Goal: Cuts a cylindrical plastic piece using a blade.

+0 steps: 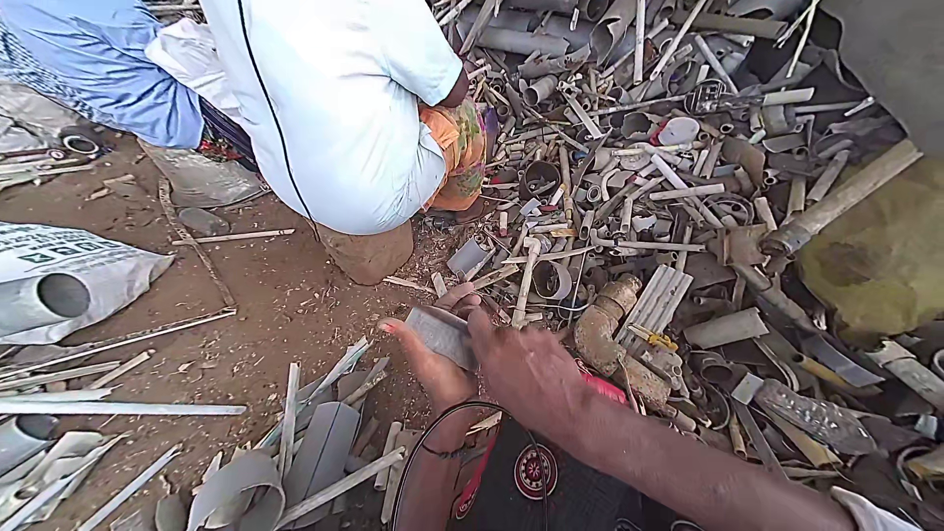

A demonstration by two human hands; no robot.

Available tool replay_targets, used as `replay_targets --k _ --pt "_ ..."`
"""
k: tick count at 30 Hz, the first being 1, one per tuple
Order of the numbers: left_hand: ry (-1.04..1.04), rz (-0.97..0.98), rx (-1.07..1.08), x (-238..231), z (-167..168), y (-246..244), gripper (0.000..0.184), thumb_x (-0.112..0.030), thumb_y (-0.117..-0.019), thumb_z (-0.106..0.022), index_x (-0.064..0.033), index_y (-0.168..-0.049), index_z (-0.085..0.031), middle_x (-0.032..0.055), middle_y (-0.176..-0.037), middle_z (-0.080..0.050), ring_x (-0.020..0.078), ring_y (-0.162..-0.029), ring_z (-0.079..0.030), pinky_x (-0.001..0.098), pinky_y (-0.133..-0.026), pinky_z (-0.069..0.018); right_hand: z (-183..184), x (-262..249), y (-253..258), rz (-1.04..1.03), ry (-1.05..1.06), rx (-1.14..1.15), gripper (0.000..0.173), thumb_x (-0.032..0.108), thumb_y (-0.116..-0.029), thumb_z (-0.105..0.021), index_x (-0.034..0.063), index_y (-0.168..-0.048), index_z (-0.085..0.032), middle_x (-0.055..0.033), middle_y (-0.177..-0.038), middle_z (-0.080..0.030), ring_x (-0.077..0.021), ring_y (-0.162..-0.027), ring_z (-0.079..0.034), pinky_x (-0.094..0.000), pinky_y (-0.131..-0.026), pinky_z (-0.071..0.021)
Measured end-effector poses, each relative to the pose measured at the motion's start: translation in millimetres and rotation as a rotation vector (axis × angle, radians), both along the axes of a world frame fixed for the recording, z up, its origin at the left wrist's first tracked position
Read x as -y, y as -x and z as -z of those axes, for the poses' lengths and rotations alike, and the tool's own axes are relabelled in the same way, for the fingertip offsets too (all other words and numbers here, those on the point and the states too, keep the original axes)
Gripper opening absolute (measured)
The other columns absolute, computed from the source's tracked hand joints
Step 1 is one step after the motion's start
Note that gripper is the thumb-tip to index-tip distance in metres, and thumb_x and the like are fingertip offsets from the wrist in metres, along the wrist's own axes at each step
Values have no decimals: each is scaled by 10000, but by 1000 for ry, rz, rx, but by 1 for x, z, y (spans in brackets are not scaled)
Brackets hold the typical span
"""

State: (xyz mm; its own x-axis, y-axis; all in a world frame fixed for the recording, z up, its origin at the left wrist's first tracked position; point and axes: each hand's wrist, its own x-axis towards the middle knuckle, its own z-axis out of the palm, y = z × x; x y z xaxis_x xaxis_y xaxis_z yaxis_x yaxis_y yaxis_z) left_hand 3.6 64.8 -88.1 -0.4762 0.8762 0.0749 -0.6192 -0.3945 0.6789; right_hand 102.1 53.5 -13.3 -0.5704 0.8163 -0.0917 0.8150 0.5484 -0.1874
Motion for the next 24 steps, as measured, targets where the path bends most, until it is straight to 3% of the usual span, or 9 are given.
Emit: replay_targets --k 2,5,8,11,13,14,19,22,24 --pt "22 -30 -18 4 -1 -6 978 -727 -963 36 -18 -1078 -627 100 -953 -755 161 -877 -735 309 -748 -608 -2 -6 -5 35 -2 13 415 293 -1126 -351 58 -1431 -507 -185 -879 -697 -399 -839 -719 -503 -684 -559" --pt "-29 11 -28 5 -2 -4 1029 -753 -953 11 3 -1090 -674 97 -964 -763 139 -859 -732 275 -747 -599 0 2 -8 4 -138 1 320 202 -1080 -439 29 -1317 -567 -149 -785 -683 -358 -737 -721 -444 -595 -549" --pt "-2 27 7 3 -8 -1 1031 -743 -956 20 24 -1197 -626 119 -1012 -739 162 -874 -720 299 -754 -599 -6 -2 -12 37 -30 -11 366 254 -1105 -385 62 -1387 -518 -162 -843 -690 -379 -808 -719 -477 -656 -551" --pt "87 47 165 2 -11 5 970 -726 -978 16 -23 -1272 -584 94 -1066 -745 158 -850 -726 309 -701 -601 1 -8 -16 -21 106 -18 427 323 -1132 -311 75 -1434 -483 -189 -904 -685 -410 -890 -705 -521 -735 -547" --pt "135 71 240 2 -10 8 1010 -772 -950 13 -44 -1339 -568 90 -1025 -756 162 -761 -724 308 -630 -593 13 -7 -17 -120 90 -16 388 328 -1132 -322 50 -1307 -527 -191 -855 -675 -416 -832 -712 -520 -680 -556" --pt "140 64 266 2 -10 9 1016 -786 -941 9 -50 -1326 -576 84 -981 -763 171 -745 -734 320 -622 -605 14 -8 -17 -140 96 -8 379 329 -1131 -325 51 -1290 -529 -192 -856 -671 -415 -832 -709 -519 -679 -552" --pt "128 39 324 3 -13 3 984 -786 -939 3 -58 -1213 -598 57 -785 -735 195 -752 -747 377 -719 -634 8 -11 -18 -38 130 10 449 336 -1131 -313 68 -1446 -488 -207 -937 -694 -426 -917 -705 -544 -757 -548" --pt "151 -6 335 3 -13 3 983 -771 -960 -13 -37 -1307 -566 60 -863 -749 186 -806 -752 378 -771 -624 9 0 -15 -131 111 27 350 295 -1122 -357 46 -1296 -531 -203 -881 -670 -422 -846 -705 -525 -678 -547" --pt "151 -15 386 2 -13 7 947 -777 -958 -43 -63 -1249 -592 52 -841 -739 179 -788 -746 375 -763 -629 6 -6 -16 -88 104 36 393 296 -1122 -359 47 -1380 -521 -221 -922 -684 -436 -880 -703 -542 -704 -545"
